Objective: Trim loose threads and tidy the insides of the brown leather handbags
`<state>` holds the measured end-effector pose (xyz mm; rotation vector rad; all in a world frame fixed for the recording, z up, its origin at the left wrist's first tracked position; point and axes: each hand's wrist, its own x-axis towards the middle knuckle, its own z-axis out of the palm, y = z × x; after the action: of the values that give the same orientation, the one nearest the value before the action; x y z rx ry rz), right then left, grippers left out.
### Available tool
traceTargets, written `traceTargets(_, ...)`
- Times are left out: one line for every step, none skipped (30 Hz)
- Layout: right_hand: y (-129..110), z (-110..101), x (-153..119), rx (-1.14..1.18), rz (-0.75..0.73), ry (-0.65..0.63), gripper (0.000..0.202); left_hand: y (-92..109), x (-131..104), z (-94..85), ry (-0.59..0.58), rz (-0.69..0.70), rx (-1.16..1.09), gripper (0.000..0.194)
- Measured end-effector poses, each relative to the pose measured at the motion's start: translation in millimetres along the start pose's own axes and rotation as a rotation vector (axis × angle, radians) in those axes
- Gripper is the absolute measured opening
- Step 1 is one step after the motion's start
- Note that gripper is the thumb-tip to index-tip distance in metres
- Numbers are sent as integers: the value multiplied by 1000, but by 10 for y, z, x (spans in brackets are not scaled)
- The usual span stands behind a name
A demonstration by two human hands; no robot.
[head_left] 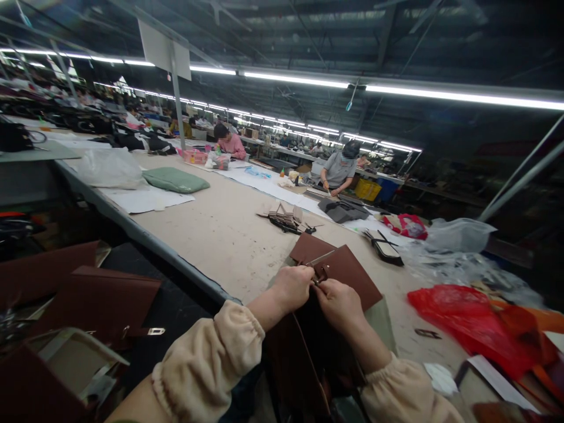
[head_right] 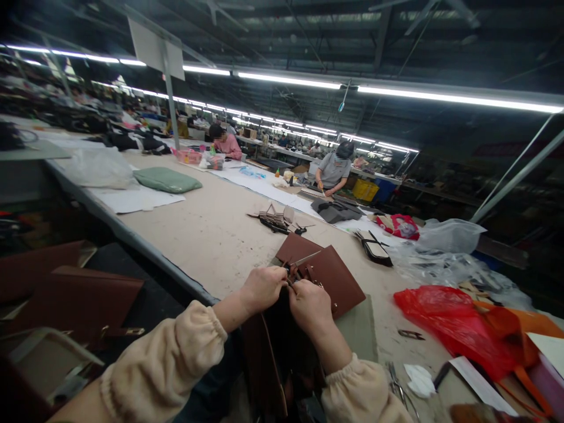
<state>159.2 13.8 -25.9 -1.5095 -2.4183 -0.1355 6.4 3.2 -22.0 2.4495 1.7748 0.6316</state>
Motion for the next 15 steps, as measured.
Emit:
traceTargets(-6,-1,-1,-3,5,-3,33,-5,2,-1,-1,-2,-2,14)
traceTargets(-9,-7,-3,-6,10,-11,33,-9,2,-3,1,-1,-5,14)
traceTargets(-8,-17,-7,-8,13,-28,33,-12,3,-5,3,3,-10,13)
traceTargets(-7,-31,-11,-8,15,-49,33,-13,2,-7,5,9,-16,13)
traceTargets(-5,-49,-15,-3,15,-73,32,-12,2,-11,6,15,-24,12)
traceTargets(-4,-68,-19,7,13,-92,31,-10,2,-14,4,19,-30,12)
traceTargets(-6,-87,-20,22,7,-102,28,-9,2,-16,-1,18,-34,12)
traceTargets(-9,-104,-18,40,-1,-100,26,-8,3,-17,-8,13,-35,12)
traceTargets(-13,-117,-12,59,-10,-91,24,-9,4,-16,-14,7,-36,13)
traceTargets(-17,-127,-2,74,-22,-81,23,-13,6,-11,-14,0,-36,13)
traceTargets(-19,-133,12,80,-35,-72,23,-19,9,-3,-8,-2,-38,14)
traceTargets(-20,-135,29,72,-46,-67,24,-27,12,7,1,2,-45,14)
traceTargets(-18,-134,47,56,-58,-69,24,-35,15,18,13,11,-57,14)
traceTargets(-15,-131,64,36,-67,-71,25,-42,17,28,25,19,-73,14)
traceTargets(-11,-127,80,16,-72,-73,25,-47,18,36,37,25,-94,14)
